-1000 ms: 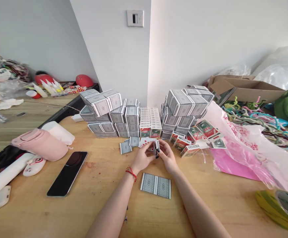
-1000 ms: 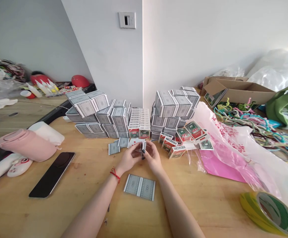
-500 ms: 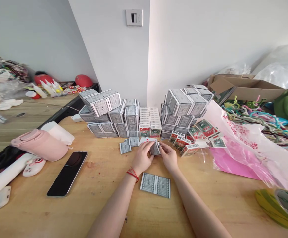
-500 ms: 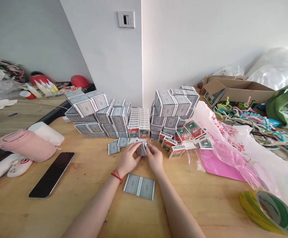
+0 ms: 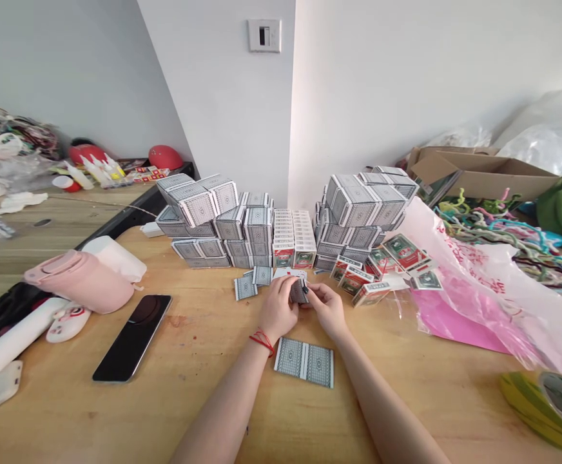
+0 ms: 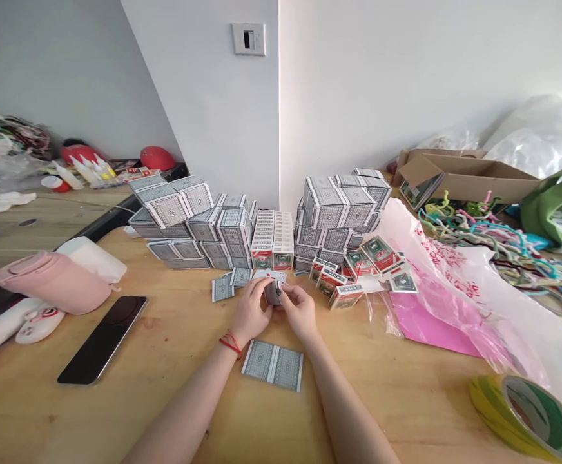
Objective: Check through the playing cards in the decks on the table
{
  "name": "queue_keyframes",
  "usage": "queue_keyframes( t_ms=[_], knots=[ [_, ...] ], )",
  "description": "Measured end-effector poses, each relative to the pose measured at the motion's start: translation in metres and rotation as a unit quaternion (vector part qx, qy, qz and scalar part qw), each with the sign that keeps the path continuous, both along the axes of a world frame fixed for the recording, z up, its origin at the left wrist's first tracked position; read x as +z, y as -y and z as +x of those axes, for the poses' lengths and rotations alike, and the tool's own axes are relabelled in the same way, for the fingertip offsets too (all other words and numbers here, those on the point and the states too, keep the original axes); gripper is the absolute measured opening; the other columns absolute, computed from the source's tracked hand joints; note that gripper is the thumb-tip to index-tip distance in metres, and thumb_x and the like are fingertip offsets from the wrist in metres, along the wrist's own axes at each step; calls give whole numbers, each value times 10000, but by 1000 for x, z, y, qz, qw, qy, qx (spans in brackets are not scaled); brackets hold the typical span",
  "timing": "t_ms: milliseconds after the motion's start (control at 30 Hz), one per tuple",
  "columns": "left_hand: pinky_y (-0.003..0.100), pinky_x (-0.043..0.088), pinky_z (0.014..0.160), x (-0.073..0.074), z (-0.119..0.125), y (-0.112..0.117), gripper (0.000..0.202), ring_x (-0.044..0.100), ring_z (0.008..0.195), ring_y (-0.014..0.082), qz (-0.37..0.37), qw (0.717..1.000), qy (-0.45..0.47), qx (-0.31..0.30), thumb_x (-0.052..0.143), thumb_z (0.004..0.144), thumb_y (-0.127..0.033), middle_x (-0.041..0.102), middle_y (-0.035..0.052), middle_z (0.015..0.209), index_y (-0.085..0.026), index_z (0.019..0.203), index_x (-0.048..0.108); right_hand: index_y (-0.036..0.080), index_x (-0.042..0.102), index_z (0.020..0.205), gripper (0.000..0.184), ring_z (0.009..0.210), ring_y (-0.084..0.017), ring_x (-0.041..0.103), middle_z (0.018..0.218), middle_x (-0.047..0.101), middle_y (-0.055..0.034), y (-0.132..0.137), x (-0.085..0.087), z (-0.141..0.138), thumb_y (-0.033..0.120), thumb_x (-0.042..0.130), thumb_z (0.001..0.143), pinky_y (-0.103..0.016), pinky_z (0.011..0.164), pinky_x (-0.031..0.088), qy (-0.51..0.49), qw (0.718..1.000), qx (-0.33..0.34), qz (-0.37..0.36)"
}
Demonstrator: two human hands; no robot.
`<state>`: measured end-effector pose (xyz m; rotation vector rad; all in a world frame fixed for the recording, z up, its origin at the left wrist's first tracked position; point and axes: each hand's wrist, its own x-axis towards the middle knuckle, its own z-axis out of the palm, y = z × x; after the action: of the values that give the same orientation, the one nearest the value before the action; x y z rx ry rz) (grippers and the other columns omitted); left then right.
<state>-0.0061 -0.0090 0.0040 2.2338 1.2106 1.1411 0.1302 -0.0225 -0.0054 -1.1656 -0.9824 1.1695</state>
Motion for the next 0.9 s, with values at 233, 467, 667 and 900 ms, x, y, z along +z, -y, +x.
queue_keyframes(
  t_ms=[233,467,667,900],
  knots=[
    [450,353,984,-3,-1,-1,552,405,1164,244,-11,1000,13,-10,533,685,-79,458,101,1210,-193,1210,404,169,601,740,296,605,-159,574,690,608,-18,-3,-6,2,442,661,645,-317,573,517,18,1000,13,-8],
    [419,366,983,-1,-1,-2,532,417,1157,224,-21,999,11,-35,550,752,-199,454,84,1212,-242,1253,378,184,657,783,249,776,-198,600,813,667,-45,-5,-6,6,407,645,672,-331,731,465,77,996,19,34],
    [425,383,971,-1,0,-2,528,436,1132,221,-2,999,9,-39,567,735,-180,470,77,1186,-248,1235,411,168,687,760,333,823,-219,570,775,665,-34,-4,-1,7,470,548,733,-332,764,423,97,994,39,29],
    [434,402,957,-2,1,-2,533,449,1122,214,23,999,-2,-36,568,741,-170,490,70,1182,-251,1241,404,136,620,650,400,652,-152,481,647,567,-15,-4,-2,7,505,503,750,-250,616,374,102,993,56,20]
  ],
)
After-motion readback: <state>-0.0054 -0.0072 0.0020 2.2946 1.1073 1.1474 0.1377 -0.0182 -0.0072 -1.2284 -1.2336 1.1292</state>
